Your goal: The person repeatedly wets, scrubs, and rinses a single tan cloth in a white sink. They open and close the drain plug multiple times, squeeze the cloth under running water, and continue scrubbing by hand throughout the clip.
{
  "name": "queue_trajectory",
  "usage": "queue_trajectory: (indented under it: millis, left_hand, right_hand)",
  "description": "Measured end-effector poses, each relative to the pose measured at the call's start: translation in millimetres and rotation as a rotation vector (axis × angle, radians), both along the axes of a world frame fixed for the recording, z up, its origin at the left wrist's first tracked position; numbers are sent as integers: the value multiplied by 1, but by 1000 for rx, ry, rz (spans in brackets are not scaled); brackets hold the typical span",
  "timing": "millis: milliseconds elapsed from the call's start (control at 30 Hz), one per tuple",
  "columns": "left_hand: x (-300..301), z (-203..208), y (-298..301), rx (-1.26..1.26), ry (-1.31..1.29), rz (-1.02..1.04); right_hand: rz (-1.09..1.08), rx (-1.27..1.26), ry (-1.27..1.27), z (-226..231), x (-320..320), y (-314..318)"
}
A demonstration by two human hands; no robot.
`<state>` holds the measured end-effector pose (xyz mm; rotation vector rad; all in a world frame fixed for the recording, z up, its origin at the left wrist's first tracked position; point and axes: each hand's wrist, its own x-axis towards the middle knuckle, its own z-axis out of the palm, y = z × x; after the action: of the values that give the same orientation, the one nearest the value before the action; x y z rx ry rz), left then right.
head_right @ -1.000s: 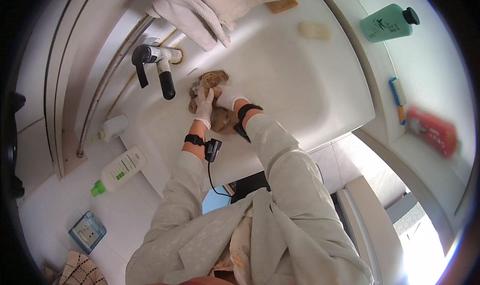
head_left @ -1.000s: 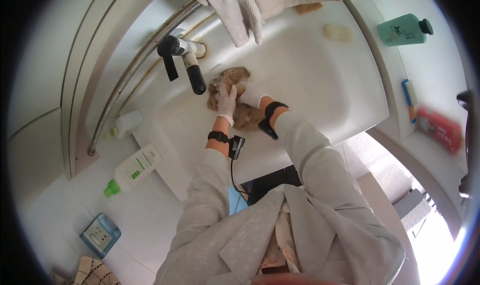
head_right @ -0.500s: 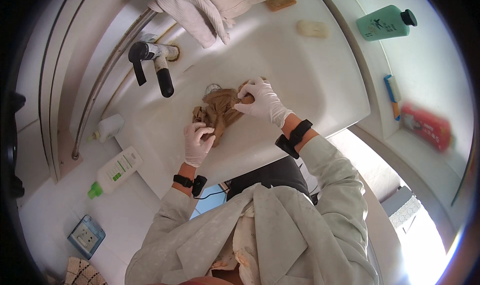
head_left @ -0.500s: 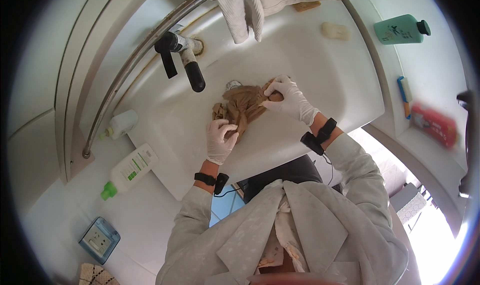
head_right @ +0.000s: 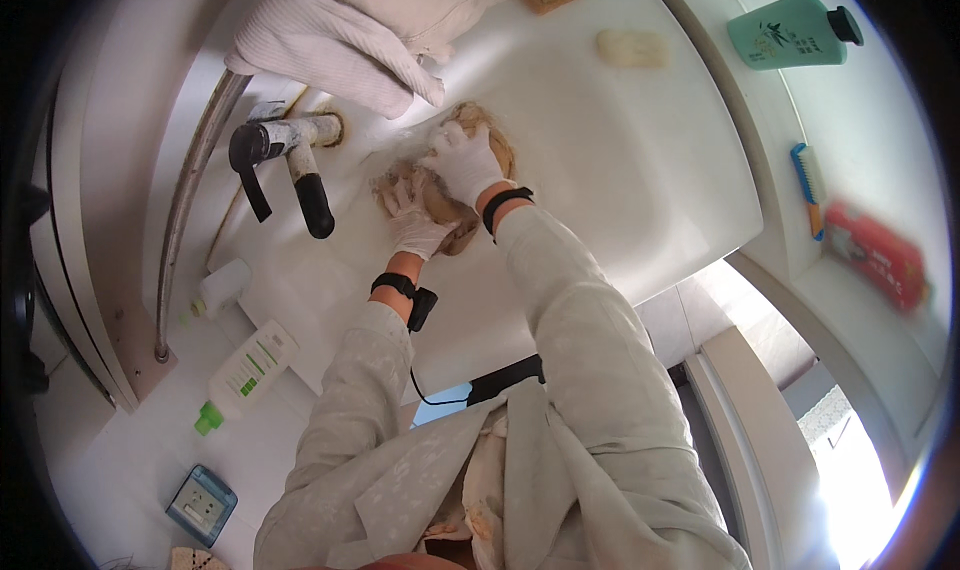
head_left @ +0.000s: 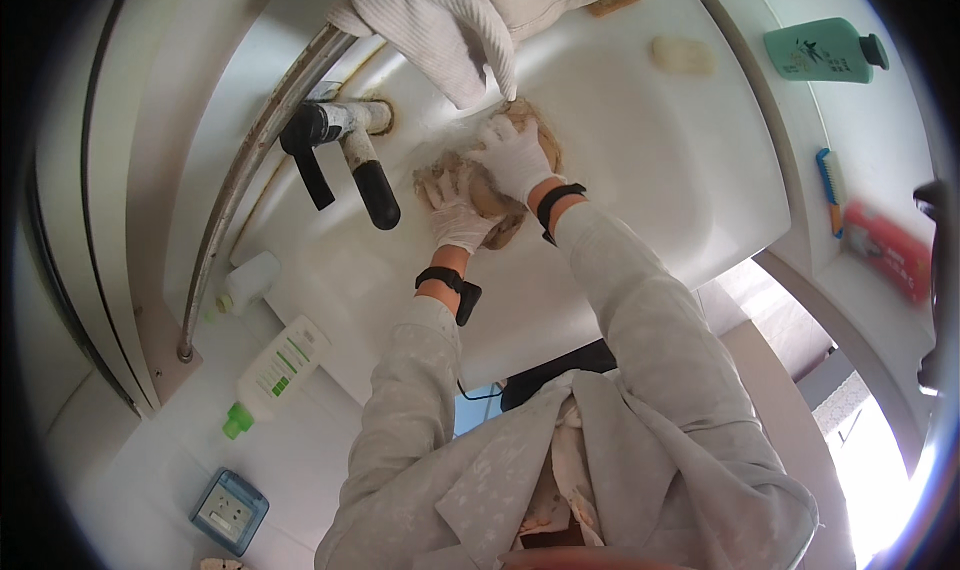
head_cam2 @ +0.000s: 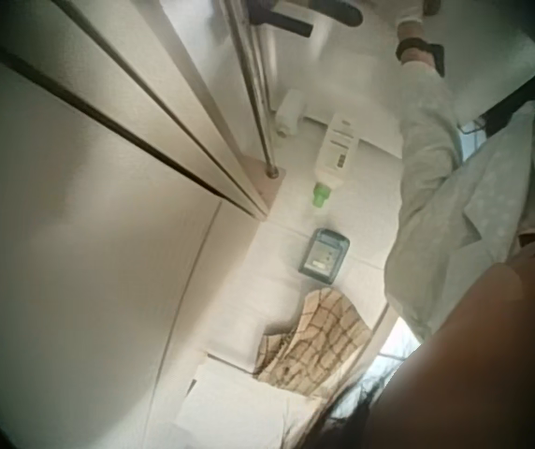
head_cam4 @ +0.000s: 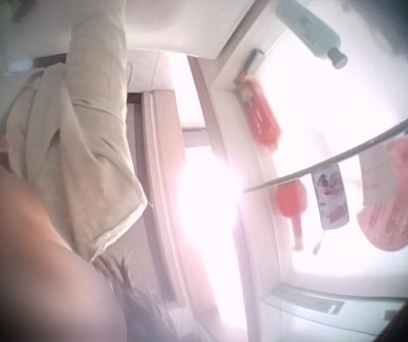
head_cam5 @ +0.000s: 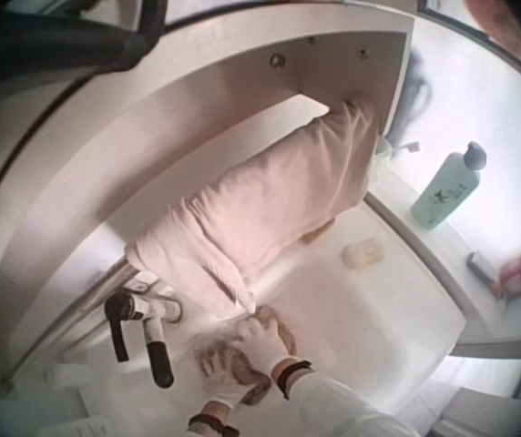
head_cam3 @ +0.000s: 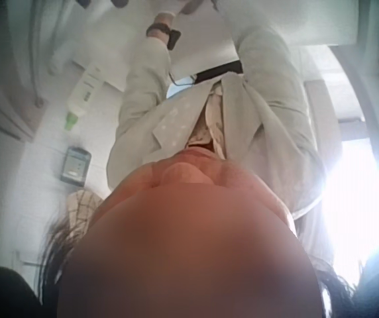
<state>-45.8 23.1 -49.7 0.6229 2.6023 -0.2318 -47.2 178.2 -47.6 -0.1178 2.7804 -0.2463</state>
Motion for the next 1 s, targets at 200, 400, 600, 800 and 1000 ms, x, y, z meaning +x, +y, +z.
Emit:
queue_trajectory:
  millis: [200, 400, 600, 800, 1000]
  left_hand:
    - [3, 10, -9, 250, -20, 64]
    - [38, 17, -28, 536, -201, 872]
    - [25, 2, -6, 1251, -725, 1492]
    - [29, 8, -36, 1565, -1089, 1427]
    - [49, 56, -74, 1258, -839, 1210]
  right_hand:
    - [-99, -175, -72, 16, -17, 30]
    - [-518, -334, 141, 19, 29, 63]
    - [-504, -844, -118, 15, 27, -7]
    - [-280, -843, -123, 89, 54, -28]
    - [-88, -479, 76, 92, 60, 38]
